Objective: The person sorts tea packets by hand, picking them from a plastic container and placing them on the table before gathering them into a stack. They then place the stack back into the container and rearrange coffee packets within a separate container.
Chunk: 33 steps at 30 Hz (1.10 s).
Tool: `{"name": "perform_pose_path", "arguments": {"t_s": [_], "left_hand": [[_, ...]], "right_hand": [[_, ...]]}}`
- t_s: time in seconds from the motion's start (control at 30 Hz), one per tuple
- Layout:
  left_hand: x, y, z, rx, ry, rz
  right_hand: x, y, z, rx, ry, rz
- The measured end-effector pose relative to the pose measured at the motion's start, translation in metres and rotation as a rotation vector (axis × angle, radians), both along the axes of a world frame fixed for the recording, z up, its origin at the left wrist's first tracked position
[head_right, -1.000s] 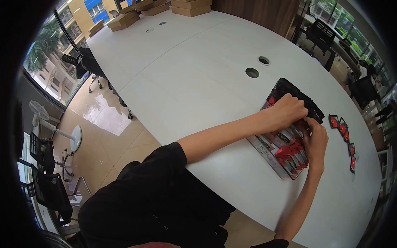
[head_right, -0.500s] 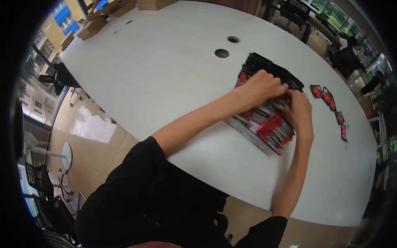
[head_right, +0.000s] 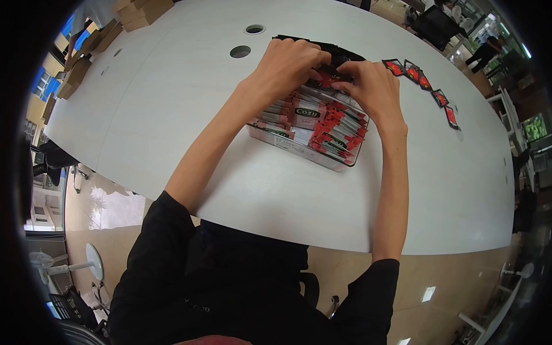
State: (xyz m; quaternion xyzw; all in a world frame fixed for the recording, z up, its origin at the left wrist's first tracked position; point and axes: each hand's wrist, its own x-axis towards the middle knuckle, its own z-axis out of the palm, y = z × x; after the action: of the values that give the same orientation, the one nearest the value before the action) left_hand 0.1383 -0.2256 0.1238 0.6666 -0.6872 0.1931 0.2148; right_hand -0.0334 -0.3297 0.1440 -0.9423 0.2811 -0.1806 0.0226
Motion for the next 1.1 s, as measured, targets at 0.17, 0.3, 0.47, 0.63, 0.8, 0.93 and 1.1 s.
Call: {"name": "perform_pose_path", "arguments": {"t_s": [0.17, 0.3, 0.47, 0.63, 0.8, 0.93, 1.1], "left_hand": [[0.008, -0.005, -0.013, -0.083, -0.016, -0.011], [0.006, -0.003, -0.011, -0.079, -0.123, 0.068], [-0.004, 0.000, -0.010, -0.111, -0.182, 0.108], [-0.002, -0.003, -0.014, -0.148, -0.170, 0.065], [-0.002, -0.007, -0.019, -0.186, -0.197, 0.057], [-0.003, -0.007, -0.019, -0.172, -0.215, 0.092], [-0.006, -0.005, -0.019, -0.122, -0.146, 0.144]], "right_hand": [[0.008, -0.007, -0.018, -0.115, -0.146, 0.106], [0.011, -0.002, -0.020, -0.040, -0.148, 0.139], [0.012, -0.003, -0.022, -0.041, -0.110, 0.148], [0.011, -0.004, -0.021, -0.080, -0.079, 0.102], [0.012, -0.010, -0.026, -0.190, -0.072, 0.102], [0.015, -0.004, -0.028, -0.239, -0.078, 0.065], [0.017, 0.012, -0.019, -0.173, -0.086, 0.049]]}}
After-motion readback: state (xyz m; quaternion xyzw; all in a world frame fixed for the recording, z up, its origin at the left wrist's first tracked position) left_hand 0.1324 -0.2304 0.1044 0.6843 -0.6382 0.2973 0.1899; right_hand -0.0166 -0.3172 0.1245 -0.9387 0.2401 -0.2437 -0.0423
